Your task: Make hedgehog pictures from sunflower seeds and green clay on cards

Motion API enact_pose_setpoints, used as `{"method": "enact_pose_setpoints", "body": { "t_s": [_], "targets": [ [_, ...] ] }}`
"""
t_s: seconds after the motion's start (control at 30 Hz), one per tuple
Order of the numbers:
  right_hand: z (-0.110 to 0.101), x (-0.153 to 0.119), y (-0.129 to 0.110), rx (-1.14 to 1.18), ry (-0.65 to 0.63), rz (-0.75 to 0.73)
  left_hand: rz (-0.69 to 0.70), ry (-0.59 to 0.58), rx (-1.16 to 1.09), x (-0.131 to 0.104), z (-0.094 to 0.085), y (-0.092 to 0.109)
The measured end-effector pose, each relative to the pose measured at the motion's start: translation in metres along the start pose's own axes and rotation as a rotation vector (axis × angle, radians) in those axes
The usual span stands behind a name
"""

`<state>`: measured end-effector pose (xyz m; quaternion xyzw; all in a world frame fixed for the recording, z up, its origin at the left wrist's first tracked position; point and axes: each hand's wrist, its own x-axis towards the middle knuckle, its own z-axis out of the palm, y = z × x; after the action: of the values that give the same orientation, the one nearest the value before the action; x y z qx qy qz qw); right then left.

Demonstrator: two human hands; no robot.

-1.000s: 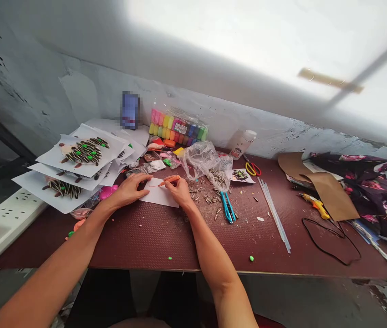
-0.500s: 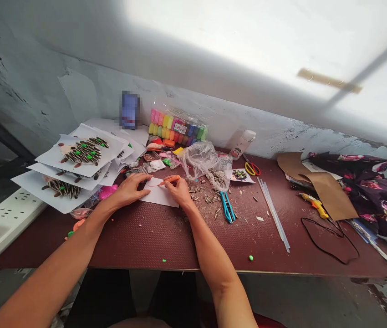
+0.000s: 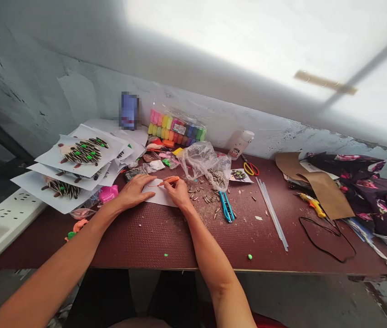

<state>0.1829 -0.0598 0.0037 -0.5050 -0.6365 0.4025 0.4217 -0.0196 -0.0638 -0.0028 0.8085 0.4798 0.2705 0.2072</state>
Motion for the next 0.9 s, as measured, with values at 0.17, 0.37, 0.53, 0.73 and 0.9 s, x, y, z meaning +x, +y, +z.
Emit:
{"method": "enact_pose_setpoints", "body": {
  "t_s": [0.17, 0.37, 0.53, 0.73, 0.9],
  "targets": [
    [0.000, 0.000, 0.000, 0.017, 0.003, 0.002, -0.005, -0.002, -0.004, 0.000, 0.001, -0.001],
    [-0.001, 0.000, 0.000, 0.028, 0.015, 0.019, -0.015, -0.002, 0.002, 0.000, 0.002, -0.002],
    [-0.002, 0.000, 0.004, 0.038, 0.044, 0.016, -0.008, -0.009, 0.004, 0.000, 0.001, -0.002],
    [-0.007, 0.001, 0.011, 0.021, 0.090, -0.003, -0.009, -0.006, 0.016, 0.000, 0.003, -0.005],
    [-0.014, 0.001, 0.014, -0.018, 0.115, -0.006, 0.000, 0.000, 0.025, 0.001, 0.004, -0.006]
  ]
}}
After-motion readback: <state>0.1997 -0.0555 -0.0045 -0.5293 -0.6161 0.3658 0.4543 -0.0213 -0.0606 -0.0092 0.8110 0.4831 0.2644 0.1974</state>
